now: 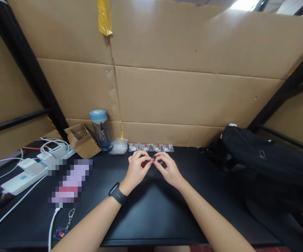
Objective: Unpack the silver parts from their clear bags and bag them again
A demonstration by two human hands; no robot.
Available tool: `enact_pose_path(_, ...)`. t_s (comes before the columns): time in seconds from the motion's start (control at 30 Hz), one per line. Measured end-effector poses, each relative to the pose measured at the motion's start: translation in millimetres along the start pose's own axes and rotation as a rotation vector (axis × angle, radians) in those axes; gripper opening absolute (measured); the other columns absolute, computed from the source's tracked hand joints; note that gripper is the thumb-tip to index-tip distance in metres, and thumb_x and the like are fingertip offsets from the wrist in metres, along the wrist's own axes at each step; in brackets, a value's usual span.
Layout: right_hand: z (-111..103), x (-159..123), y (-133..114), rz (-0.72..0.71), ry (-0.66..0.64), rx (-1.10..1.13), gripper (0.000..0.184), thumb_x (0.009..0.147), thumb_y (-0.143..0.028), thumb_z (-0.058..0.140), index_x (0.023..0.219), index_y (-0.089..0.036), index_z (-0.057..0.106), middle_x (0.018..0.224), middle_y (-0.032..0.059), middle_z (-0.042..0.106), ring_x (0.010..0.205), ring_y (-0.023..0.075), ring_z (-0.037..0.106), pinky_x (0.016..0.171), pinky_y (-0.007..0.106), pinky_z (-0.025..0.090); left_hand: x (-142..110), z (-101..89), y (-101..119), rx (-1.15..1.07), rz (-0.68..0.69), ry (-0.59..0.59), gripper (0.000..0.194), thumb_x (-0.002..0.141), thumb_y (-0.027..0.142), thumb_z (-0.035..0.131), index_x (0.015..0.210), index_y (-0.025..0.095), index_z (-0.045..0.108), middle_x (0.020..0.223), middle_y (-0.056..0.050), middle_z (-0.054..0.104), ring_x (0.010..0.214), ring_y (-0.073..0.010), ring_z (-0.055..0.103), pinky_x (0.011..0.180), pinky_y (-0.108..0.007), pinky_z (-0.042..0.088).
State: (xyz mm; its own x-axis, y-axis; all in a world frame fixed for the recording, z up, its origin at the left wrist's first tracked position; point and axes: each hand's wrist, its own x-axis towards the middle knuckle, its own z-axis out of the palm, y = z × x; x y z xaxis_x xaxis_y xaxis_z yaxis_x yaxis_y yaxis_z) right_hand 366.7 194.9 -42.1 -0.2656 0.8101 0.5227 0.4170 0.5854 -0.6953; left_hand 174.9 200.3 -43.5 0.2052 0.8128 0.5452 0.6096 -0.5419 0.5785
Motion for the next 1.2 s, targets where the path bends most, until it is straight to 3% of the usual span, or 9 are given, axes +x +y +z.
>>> enact_pose_path(0.1,-2,0,4,-0.018,0.000,-0.100,0.011,0.094,-0.030,0.062,0.090,-0.023,0.068,0.123,0.0089,0.060,0.120,0.0247,0.055,0.107,0.044,0.043,3,-4.1,-4,0.025,-0.020,-0.058,0.023,0.101,0.030,0.051,0.106,0.030,0.073,0.118,-0.002,0.067,0.120,-0.0228,0.053,0.099,-0.041,0.036)
enact_pose_path(0.2,-4,-1,9,-0.022,-0.051,-0.160,0.007,0.090,-0.027,0.066,0.086,-0.023,0.069,0.129,0.0088,0.056,0.126,0.0269,0.049,0.110,0.048,0.039,5,-8.6,-7,0.021,-0.010,-0.131,0.031,0.103,0.037,0.046,0.127,0.034,0.064,0.134,-0.003,0.062,0.128,-0.0246,0.047,0.103,-0.043,0.035)
enact_pose_path(0.33,-8,-1,11,-0.025,-0.107,-0.143,0.005,0.088,-0.025,0.068,0.084,-0.023,0.070,0.133,0.0077,0.054,0.130,0.0270,0.046,0.112,0.048,0.037,1,-6.0,-10,0.080,0.083,-0.306,0.032,0.093,0.047,0.063,0.123,0.036,0.068,0.141,-0.001,0.059,0.135,-0.0300,0.039,0.105,-0.048,0.032)
enact_pose_path(0.47,-11,1,11,-0.029,-0.066,-0.106,0.006,0.086,-0.022,0.068,0.081,-0.022,0.070,0.135,0.0071,0.054,0.127,0.0259,0.047,0.111,0.046,0.038,-3,0.3,-9,0.120,0.108,-0.397,0.031,0.094,0.049,0.061,0.120,0.035,0.070,0.141,-0.003,0.060,0.134,-0.0314,0.038,0.104,-0.050,0.032)
enact_pose_path(0.63,-19,3,17,-0.025,-0.161,-0.193,0.008,0.083,-0.020,0.069,0.076,-0.020,0.067,0.132,0.0080,0.056,0.126,0.0270,0.048,0.110,0.047,0.038,4,-7.5,-23,0.091,0.107,-0.368,0.037,0.097,0.045,0.056,0.132,0.036,0.062,0.141,-0.004,0.059,0.131,-0.0283,0.042,0.103,-0.047,0.034)
enact_pose_path(0.83,-46,2,24,0.107,-0.467,-0.368,0.011,0.088,-0.032,0.069,0.084,-0.022,0.071,0.123,0.0090,0.063,0.118,0.0279,0.054,0.105,0.048,0.040,8,-5.4,-57,0.212,0.111,-0.360,0.022,0.083,0.024,0.070,0.103,0.031,0.074,0.127,-0.002,0.065,0.128,-0.0291,0.044,0.101,-0.048,0.034)
enact_pose_path(0.9,-58,2,32,0.142,-0.469,-0.397,0.016,0.084,-0.034,0.074,0.095,-0.023,0.071,0.118,0.0084,0.065,0.113,0.0268,0.057,0.102,0.045,0.043,5,0.1,-61,0.232,0.123,-0.355,0.017,0.083,0.025,0.072,0.099,0.031,0.075,0.125,-0.003,0.065,0.127,-0.0295,0.044,0.100,-0.048,0.034)
enact_pose_path(1.03,-78,-1,51,0.215,-0.383,-0.450,0.047,0.071,-0.020,0.082,0.116,-0.022,0.068,0.117,0.0085,0.067,0.107,0.0249,0.062,0.096,0.038,0.046,2,7.7,-58,0.272,0.135,-0.285,0.008,0.088,0.025,0.069,0.090,0.027,0.075,0.119,-0.005,0.066,0.122,-0.0286,0.046,0.098,-0.046,0.034)
enact_pose_path(1.2,-82,-2,62,0.248,-0.404,-0.374,0.039,0.071,-0.015,0.078,0.108,-0.021,0.071,0.103,0.0035,0.073,0.089,0.0188,0.067,0.083,0.029,0.049,3,6.0,-47,0.269,0.146,-0.235,0.009,0.093,0.025,0.064,0.090,0.026,0.072,0.111,-0.004,0.070,0.118,-0.0260,0.049,0.094,-0.043,0.031)
